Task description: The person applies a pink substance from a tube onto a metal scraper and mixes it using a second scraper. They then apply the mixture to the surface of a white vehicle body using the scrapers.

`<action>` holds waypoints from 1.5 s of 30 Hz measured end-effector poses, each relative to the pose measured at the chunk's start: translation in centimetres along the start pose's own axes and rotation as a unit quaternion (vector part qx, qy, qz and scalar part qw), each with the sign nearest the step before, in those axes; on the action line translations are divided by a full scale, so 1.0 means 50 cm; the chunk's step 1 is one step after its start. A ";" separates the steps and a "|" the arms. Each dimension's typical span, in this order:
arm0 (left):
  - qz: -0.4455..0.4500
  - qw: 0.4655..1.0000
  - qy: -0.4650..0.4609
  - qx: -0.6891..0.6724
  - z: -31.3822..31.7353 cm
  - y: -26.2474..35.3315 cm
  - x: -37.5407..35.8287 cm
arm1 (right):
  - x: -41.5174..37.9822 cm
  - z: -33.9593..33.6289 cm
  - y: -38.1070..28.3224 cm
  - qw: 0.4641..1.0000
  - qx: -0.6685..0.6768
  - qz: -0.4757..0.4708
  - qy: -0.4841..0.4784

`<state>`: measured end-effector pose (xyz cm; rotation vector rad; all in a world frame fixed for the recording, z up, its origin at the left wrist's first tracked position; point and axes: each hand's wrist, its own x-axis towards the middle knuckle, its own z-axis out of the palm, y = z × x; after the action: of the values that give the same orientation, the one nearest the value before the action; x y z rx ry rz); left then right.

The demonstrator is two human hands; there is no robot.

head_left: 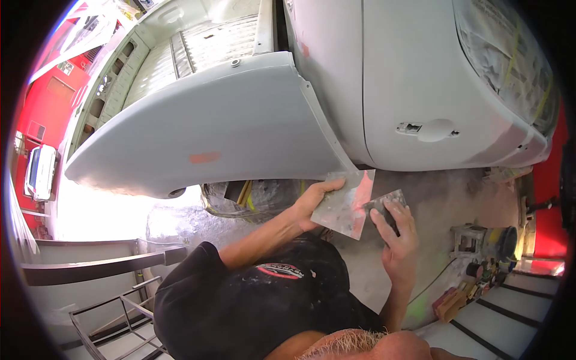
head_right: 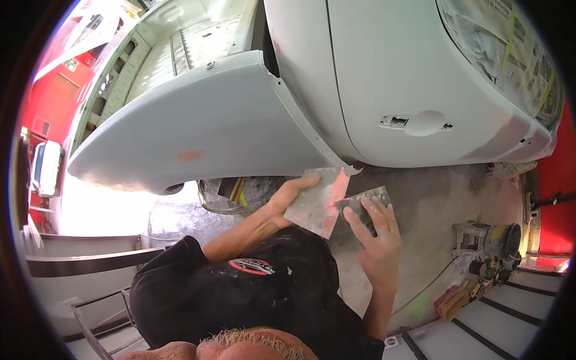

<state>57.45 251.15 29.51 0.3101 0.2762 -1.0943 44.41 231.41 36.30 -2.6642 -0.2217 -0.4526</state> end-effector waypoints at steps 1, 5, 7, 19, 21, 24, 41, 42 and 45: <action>-0.020 0.997 -0.051 -0.055 -0.011 0.013 -0.010 | -0.008 0.006 0.025 0.999 -0.038 0.032 0.002; 0.169 0.965 0.004 0.200 0.036 0.019 -0.028 | -0.077 0.095 0.141 0.920 0.287 0.245 0.103; 0.259 0.857 -0.055 0.443 0.034 0.009 -0.015 | -0.092 0.145 0.157 0.756 0.545 0.327 0.157; 0.075 0.459 -0.120 0.877 -0.026 0.021 0.010 | -0.075 0.140 0.162 0.394 0.864 0.273 0.154; 0.127 0.578 -0.079 0.802 -0.089 0.001 0.039 | -0.054 0.123 0.136 0.653 0.646 0.310 0.245; 0.086 0.834 0.084 0.538 -0.095 -0.030 0.082 | 0.026 0.078 -0.008 0.922 0.275 0.220 0.161; -0.136 0.967 -0.175 0.124 -0.012 0.154 0.069 | 0.091 -0.075 -0.174 0.954 -0.277 0.109 0.009; -0.125 0.968 -0.175 0.132 0.009 0.172 0.064 | 0.112 -0.090 -0.199 0.952 -0.288 0.099 0.038; -0.150 0.961 -0.200 0.120 0.059 0.205 0.080 | 0.173 -0.136 -0.254 0.937 -0.346 0.041 0.008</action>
<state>68.57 251.08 31.89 0.2598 -0.1789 -1.4666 47.76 240.52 50.00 -3.3351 0.0772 -0.6152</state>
